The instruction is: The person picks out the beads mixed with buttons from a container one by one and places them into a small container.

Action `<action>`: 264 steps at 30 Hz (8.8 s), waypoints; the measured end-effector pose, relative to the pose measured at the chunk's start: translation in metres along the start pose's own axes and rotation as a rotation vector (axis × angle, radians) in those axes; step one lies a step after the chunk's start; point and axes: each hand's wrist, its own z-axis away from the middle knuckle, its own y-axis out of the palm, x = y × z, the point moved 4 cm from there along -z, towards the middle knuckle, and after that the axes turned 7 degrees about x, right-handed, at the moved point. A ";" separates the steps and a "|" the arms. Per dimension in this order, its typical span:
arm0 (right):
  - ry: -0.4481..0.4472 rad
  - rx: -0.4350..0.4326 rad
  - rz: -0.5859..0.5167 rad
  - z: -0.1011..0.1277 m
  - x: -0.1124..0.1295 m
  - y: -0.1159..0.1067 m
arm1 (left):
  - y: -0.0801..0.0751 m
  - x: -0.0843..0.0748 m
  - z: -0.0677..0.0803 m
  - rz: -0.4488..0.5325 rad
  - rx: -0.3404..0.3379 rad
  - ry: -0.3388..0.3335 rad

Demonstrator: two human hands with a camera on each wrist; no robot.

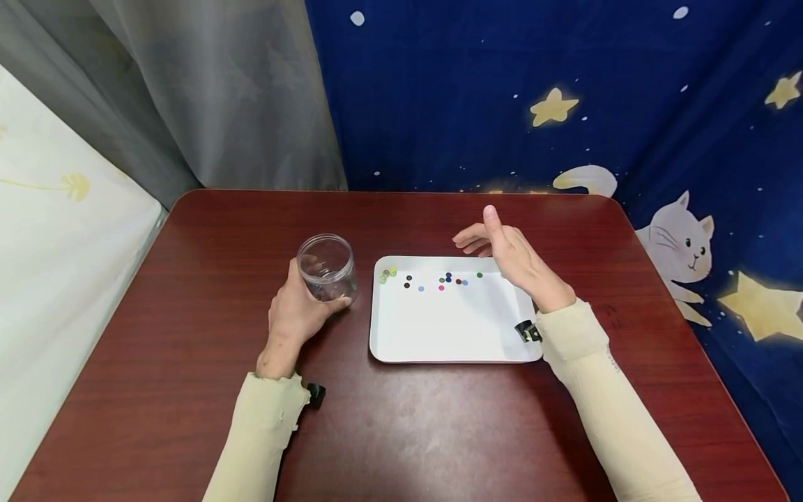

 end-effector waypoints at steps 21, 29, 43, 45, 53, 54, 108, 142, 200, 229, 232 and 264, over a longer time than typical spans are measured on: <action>0.144 -0.060 0.199 0.018 -0.016 -0.016 | 0.001 0.001 -0.001 -0.012 -0.001 0.001; 0.159 -0.085 0.286 0.026 -0.022 -0.024 | 0.001 -0.001 -0.002 -0.013 -0.004 0.000; 0.157 -0.119 0.387 0.037 -0.040 -0.029 | 0.001 0.001 -0.001 -0.017 -0.007 -0.001; 0.159 -0.114 0.410 0.037 -0.041 -0.028 | 0.001 0.000 -0.001 -0.016 -0.009 -0.002; 0.156 -0.091 0.469 0.040 -0.047 -0.022 | 0.002 0.001 0.001 -0.011 -0.006 -0.004; 0.153 -0.092 0.474 0.041 -0.048 -0.021 | 0.002 0.001 0.001 -0.009 -0.006 -0.003; 0.187 -0.105 0.618 0.042 -0.074 0.002 | 0.003 0.004 0.002 -0.010 -0.015 0.004; 0.177 -0.112 0.632 0.046 -0.074 0.005 | 0.005 0.005 0.004 0.081 0.051 0.031; 0.075 -0.189 0.490 0.034 -0.020 -0.005 | 0.004 -0.005 0.003 0.263 -0.177 0.102; -0.045 -0.228 0.433 0.020 0.016 0.001 | 0.007 -0.003 0.004 0.248 -0.176 0.095; -0.050 -0.224 0.428 0.019 0.019 0.003 | 0.007 -0.003 0.003 0.241 -0.174 0.088; -0.137 -0.214 0.364 0.004 0.038 0.020 | 0.008 -0.003 0.003 0.247 -0.169 0.085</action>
